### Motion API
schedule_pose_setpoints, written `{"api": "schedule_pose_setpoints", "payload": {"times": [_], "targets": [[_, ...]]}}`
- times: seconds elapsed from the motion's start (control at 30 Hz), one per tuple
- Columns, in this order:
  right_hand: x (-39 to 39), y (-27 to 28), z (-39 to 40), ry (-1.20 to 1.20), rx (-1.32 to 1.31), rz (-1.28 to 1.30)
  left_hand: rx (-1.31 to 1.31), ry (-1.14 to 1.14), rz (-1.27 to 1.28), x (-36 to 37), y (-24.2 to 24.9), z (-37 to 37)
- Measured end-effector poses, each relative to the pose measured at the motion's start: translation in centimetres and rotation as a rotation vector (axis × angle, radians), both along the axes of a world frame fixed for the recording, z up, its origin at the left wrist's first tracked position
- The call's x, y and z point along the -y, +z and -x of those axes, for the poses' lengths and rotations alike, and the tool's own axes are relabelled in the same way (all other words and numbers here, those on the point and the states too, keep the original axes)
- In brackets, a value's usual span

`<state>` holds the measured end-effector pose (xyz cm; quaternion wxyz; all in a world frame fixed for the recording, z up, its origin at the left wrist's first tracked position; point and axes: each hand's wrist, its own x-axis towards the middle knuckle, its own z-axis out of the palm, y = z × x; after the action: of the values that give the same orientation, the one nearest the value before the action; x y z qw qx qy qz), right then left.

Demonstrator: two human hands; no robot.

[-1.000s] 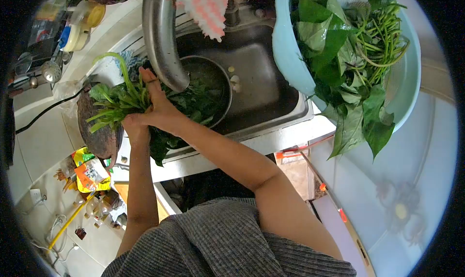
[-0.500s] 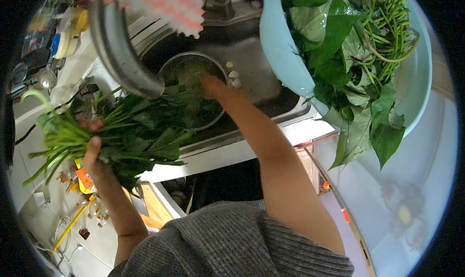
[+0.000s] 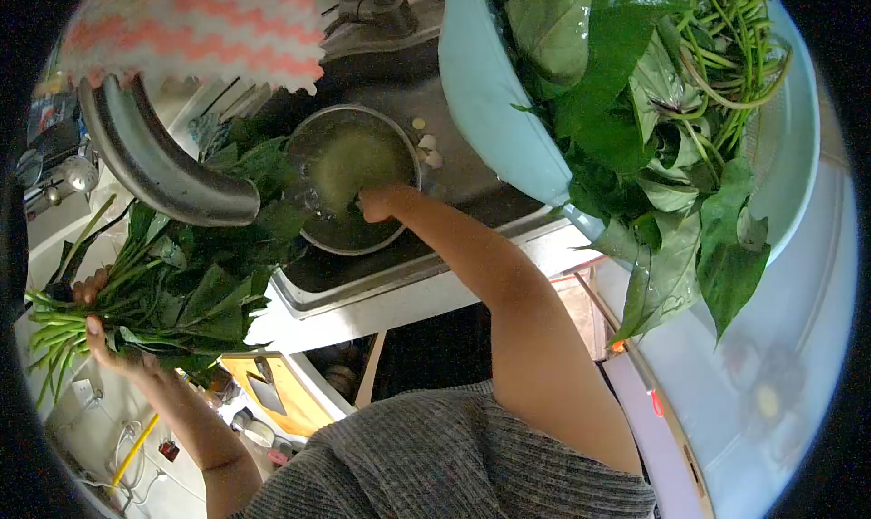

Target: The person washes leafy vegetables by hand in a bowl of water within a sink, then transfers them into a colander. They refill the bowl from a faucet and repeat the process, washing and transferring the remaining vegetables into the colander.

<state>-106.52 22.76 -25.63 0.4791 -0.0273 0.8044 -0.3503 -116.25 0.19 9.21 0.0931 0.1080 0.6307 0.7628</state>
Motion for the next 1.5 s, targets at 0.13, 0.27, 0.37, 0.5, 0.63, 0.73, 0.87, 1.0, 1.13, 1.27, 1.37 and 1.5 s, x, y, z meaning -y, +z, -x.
{"api": "schedule_pose_setpoints", "payload": {"times": [0.13,0.27,0.37,0.5,0.63,0.73,0.87,1.0,1.13,1.27,1.37,1.5], "targets": [[-1.9,0.5,3.2,-0.137,-0.306,-0.097,-0.004,0.046,-0.016,-0.4,0.3,-0.3],[-1.3,-1.3,8.0,-0.175,-0.603,-0.202,-0.054,0.01,-0.028,-0.1,0.0,-0.2],[0.6,-5.2,10.0,-0.174,-0.527,-0.123,-0.122,0.069,-0.011,-0.5,-0.6,-0.3],[2.8,-5.3,6.5,-0.195,-0.361,-0.058,-0.082,0.083,-0.018,-0.3,-1.0,-0.7],[4.2,-1.5,4.1,0.165,0.072,-0.067,-0.084,0.103,-0.032,-0.9,-1.3,-1.3],[4.2,-2.7,1.0,0.082,0.005,-0.101,-0.051,0.085,-0.046,0.1,-1.6,-1.3],[1.8,-2.4,-2.6,-0.11,-0.062,-0.115,-0.08,0.072,-0.023,1.2,-2.8,-1.7],[-2.9,7.4,-4.0,-0.734,-0.132,0.062,-0.104,0.231,0.141,-0.1,-4.3,-2.5],[-3.0,15.1,-4.7,-1.169,-0.591,0.225,-0.123,0.255,0.227,-2.8,-5.3,-3.8],[-0.6,25.8,-3.8,-1.294,-0.841,0.603,-0.076,0.234,0.199,-5.2,-5.3,-5.0],[2.7,28.9,-1.8,-1.312,-0.831,0.744,-0.056,0.189,0.146,-5.7,-5.8,-5.2],[8.1,27.5,1.3,-1.424,-1.008,0.751,0.017,0.144,0.06,-5.8,-6.5,-5.8]]}}
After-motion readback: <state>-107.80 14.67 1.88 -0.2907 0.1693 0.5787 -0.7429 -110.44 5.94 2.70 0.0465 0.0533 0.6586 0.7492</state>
